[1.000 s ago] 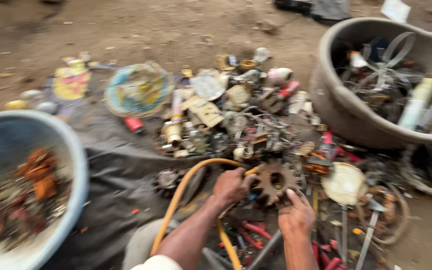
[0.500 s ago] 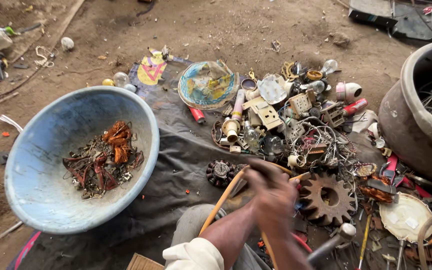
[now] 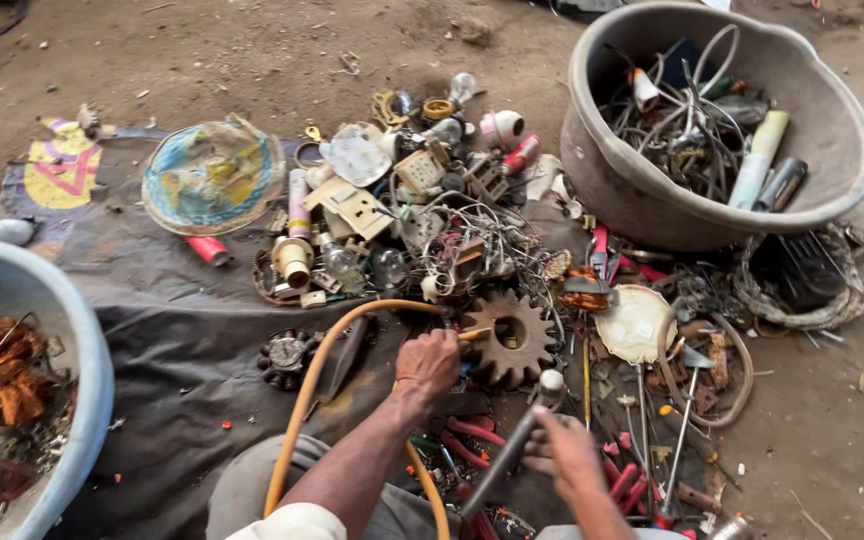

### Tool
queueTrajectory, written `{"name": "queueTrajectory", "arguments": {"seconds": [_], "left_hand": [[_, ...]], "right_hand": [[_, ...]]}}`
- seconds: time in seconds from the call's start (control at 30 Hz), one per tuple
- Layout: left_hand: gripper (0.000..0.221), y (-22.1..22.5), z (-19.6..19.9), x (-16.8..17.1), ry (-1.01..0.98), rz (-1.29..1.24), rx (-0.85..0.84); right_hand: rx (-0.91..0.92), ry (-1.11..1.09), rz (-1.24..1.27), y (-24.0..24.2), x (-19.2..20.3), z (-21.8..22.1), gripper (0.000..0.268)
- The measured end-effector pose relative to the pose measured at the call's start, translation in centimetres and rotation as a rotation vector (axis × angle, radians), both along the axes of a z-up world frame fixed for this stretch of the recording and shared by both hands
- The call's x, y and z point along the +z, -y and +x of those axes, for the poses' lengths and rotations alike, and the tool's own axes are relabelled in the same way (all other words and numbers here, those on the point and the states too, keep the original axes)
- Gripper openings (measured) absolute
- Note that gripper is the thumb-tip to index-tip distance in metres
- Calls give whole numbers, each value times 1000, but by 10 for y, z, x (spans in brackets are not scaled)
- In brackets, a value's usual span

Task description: The person uses a hammer and other tools to strike a metal gear and pull at attached components while seated on the ground.

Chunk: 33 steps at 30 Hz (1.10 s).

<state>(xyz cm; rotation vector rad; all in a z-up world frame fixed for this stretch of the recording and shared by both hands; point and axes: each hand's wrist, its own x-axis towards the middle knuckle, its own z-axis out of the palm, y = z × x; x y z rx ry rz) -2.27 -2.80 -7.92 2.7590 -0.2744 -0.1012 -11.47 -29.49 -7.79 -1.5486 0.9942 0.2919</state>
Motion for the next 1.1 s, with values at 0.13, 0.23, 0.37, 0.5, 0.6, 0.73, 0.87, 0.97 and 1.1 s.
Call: {"name": "queueTrajectory", "arguments": {"seconds": [0.13,0.23,0.37,0.5,0.6,0.73,0.87,0.97,1.1], "left_hand": [[18,1,0,0,77,34,-19],[17,0,1,2,141,56,-28],[20,3,-1,-2,213,91,-32],[24,4,-4,-2,211,99,-15],[20,4,-4,-1,171,116,-27],[25,3,-2,1,212,105,-31],[23,4,-1,-2,176,113,-45],[23,3,2,-3,186,94,-49],[24,3,3,-7,183,86,-59]], "right_hand": [[9,-33,-99,-40,-5,-1,62],[-16,-110,-108,-60,24,5,71],[-90,-153,-96,-82,42,4,76],[-128,-115,131,-84,15,-9,57],[-26,-79,41,-70,-30,-10,46],[-184,-27,127,-50,-33,-9,30],[-199,-74,245,-45,44,-20,24],[61,218,51,-64,85,-14,25],[560,583,-368,-61,103,31,31]]}}
